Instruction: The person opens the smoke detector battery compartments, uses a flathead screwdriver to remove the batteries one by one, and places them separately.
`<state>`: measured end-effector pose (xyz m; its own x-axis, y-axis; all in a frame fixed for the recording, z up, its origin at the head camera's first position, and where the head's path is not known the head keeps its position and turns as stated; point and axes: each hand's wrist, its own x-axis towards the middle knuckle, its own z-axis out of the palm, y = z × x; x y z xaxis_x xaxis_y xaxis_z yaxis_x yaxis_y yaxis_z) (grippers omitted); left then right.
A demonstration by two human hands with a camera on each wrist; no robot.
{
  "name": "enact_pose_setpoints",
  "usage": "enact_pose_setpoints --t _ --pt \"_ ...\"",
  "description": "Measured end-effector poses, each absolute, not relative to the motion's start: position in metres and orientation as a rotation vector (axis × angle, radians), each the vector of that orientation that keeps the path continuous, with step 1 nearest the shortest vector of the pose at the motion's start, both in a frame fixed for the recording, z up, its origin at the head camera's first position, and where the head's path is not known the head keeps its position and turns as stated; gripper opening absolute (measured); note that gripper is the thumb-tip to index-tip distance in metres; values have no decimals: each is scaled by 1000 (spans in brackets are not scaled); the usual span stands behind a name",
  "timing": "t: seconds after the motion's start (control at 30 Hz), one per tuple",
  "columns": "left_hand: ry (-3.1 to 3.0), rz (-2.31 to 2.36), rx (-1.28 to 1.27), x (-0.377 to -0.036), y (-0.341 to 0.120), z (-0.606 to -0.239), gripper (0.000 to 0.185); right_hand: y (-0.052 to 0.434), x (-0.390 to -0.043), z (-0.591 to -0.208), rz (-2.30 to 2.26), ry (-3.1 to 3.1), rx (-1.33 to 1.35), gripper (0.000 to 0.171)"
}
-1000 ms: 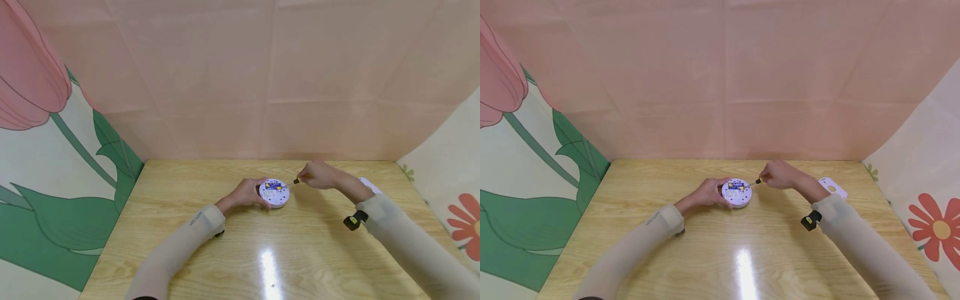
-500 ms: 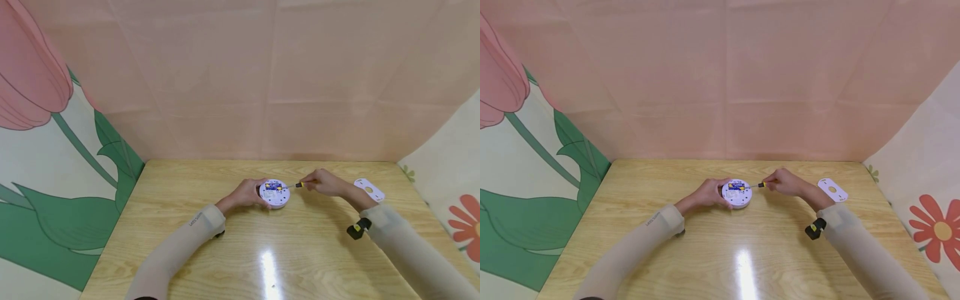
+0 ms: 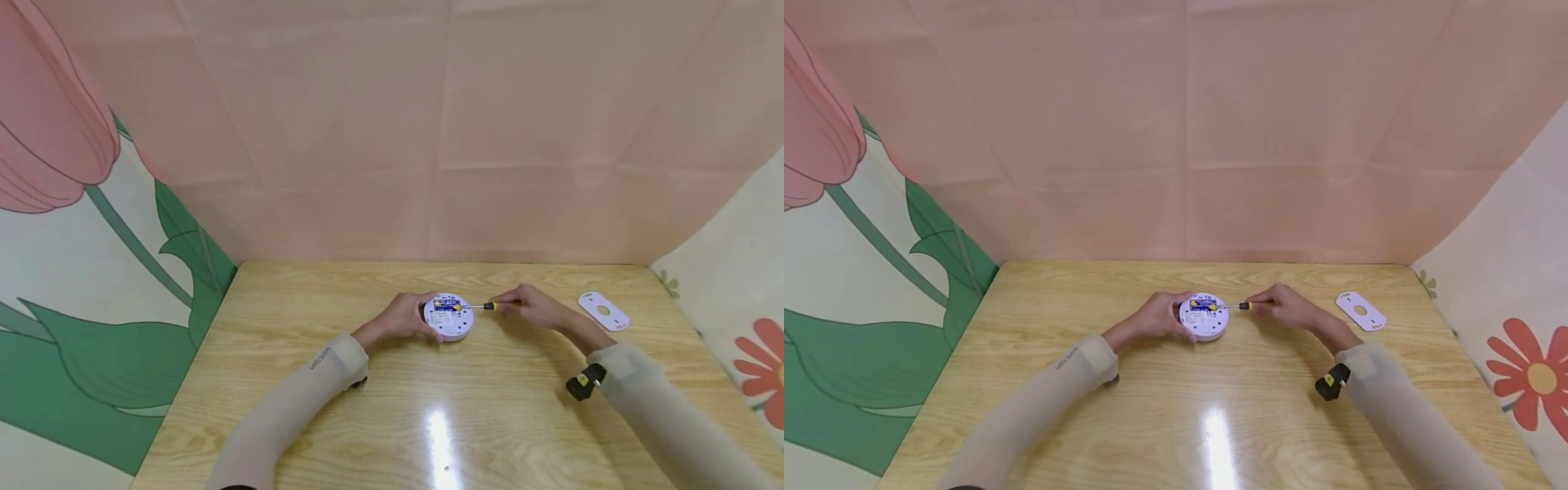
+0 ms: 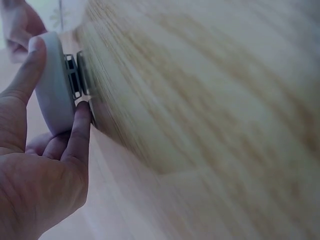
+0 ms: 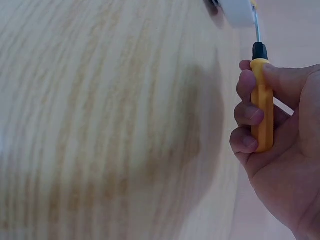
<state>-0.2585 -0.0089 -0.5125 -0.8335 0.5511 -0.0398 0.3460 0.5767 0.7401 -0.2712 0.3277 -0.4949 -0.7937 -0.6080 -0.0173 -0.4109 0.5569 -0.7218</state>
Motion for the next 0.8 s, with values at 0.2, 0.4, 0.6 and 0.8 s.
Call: enact_pose_setpoints --t 0.2,0.4,0.6,0.8 --pt "2550 1097 757 -259 -10 -513 111 330 -272 -504 -1090 2534 -870 25" --pt "2550 1103 776 -260 -10 -515 111 330 -271 -510 -1127 2517 -821 25" --pt "2555 1094 774 -261 -12 -516 113 329 -271 -515 -1152 2532 -832 25" --pt "2547 1082 778 -261 -12 -515 112 332 -272 -515 -1138 2528 -805 25"
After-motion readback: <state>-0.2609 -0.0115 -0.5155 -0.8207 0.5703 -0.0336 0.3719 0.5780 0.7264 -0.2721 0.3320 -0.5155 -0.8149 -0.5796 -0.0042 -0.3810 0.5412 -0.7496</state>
